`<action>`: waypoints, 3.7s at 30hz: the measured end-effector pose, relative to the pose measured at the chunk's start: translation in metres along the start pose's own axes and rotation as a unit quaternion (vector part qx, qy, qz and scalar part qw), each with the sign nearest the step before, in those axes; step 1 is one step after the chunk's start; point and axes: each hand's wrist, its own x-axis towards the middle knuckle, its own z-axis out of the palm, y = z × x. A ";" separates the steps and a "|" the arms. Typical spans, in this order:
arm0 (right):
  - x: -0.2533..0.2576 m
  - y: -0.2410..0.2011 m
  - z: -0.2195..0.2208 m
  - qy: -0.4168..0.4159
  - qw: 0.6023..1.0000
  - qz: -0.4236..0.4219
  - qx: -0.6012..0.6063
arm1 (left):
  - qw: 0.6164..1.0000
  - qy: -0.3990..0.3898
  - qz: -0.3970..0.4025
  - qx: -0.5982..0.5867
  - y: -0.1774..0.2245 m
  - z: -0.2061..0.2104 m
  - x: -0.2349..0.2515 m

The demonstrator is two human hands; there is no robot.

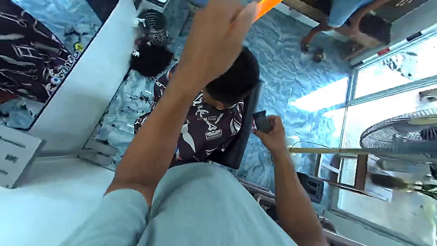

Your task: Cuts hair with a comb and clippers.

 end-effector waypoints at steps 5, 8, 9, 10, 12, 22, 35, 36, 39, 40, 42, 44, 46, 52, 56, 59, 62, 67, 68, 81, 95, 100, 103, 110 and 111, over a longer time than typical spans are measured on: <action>0.080 -0.034 -0.045 0.033 0.954 -0.178 -0.238 | 0.986 0.023 -0.163 0.015 -0.067 0.000 -0.117; 0.109 -0.040 -0.054 0.033 0.924 -0.272 -0.265 | 0.980 0.029 -0.192 0.032 -0.086 -0.004 -0.163; 0.116 -0.042 -0.055 0.037 0.916 -0.295 -0.269 | 0.980 0.040 -0.193 0.023 -0.087 -0.003 -0.170; 0.119 -0.044 -0.054 0.035 0.911 -0.312 -0.268 | 0.981 0.051 -0.186 0.010 -0.084 -0.002 -0.173; 0.122 -0.048 -0.056 0.004 0.907 -0.335 -0.255 | 0.986 0.066 -0.154 -0.004 -0.077 0.004 -0.171; -0.056 0.094 -0.043 -0.057 0.835 0.097 0.539 | 0.994 -0.089 0.066 -0.016 -0.113 0.064 -0.098; -0.129 -0.029 0.075 0.128 0.886 0.211 0.393 | 0.953 -0.058 0.287 0.078 -0.211 0.085 -0.124; -0.116 -0.044 0.073 0.125 0.908 0.184 0.356 | 0.952 -0.049 0.294 0.076 -0.216 0.081 -0.113; -0.075 -0.081 0.062 0.119 0.967 0.081 0.211 | 0.942 -0.031 0.330 0.060 -0.218 0.066 -0.080; -0.063 -0.089 0.058 0.116 0.980 0.054 0.150 | 0.938 -0.025 0.342 0.057 -0.216 0.061 -0.071; -0.044 -0.104 0.050 0.118 0.992 0.029 0.036 | 0.928 0.001 0.368 0.052 -0.210 0.054 -0.059; -0.035 -0.125 0.039 0.109 0.992 0.044 -0.043 | 0.918 0.031 0.393 0.048 -0.205 0.051 -0.054; -0.032 -0.139 0.031 0.097 0.989 0.063 -0.092 | 0.911 0.050 0.407 0.048 -0.201 0.049 -0.052; -0.034 -0.162 0.021 0.100 0.979 0.084 -0.155 | 0.905 0.059 0.418 0.058 -0.198 0.049 -0.053; -0.033 -0.178 0.023 0.085 0.977 0.069 -0.181 | 0.900 0.053 0.427 0.065 -0.198 0.048 -0.052; -0.034 -0.179 0.026 0.084 0.977 0.050 -0.190 | 0.898 0.049 0.431 0.072 -0.197 0.045 -0.051; -0.036 -0.181 0.029 0.095 0.972 0.051 -0.209 | 0.896 0.043 0.436 0.073 -0.199 0.043 -0.050; -0.037 -0.188 0.042 0.100 0.975 0.025 -0.196 | 0.893 0.039 0.441 0.077 -0.199 0.040 -0.047; -0.038 -0.190 0.042 0.101 0.973 0.037 -0.203 | 0.893 0.037 0.442 0.077 -0.199 0.040 -0.046; -0.047 -0.209 0.065 0.079 0.991 0.051 -0.099 | 0.940 0.024 0.340 -0.019 -0.196 0.029 -0.033; -0.070 -0.149 0.079 0.154 0.976 0.143 0.056 | 0.919 -0.070 0.387 0.031 -0.254 0.063 -0.052; -0.049 -0.183 0.078 0.110 0.976 0.169 -0.078 | 0.919 0.025 0.394 0.013 -0.247 0.059 -0.029; -0.044 -0.194 0.077 0.114 0.974 0.163 -0.105 | 0.911 0.047 0.410 0.017 -0.245 0.058 -0.027; -0.038 -0.221 0.089 0.102 0.979 0.136 -0.111 | 0.905 0.064 0.421 0.013 -0.245 0.059 -0.030; -0.038 -0.223 0.090 0.100 0.979 0.137 -0.114 | 0.904 0.066 0.422 0.010 -0.245 0.059 -0.030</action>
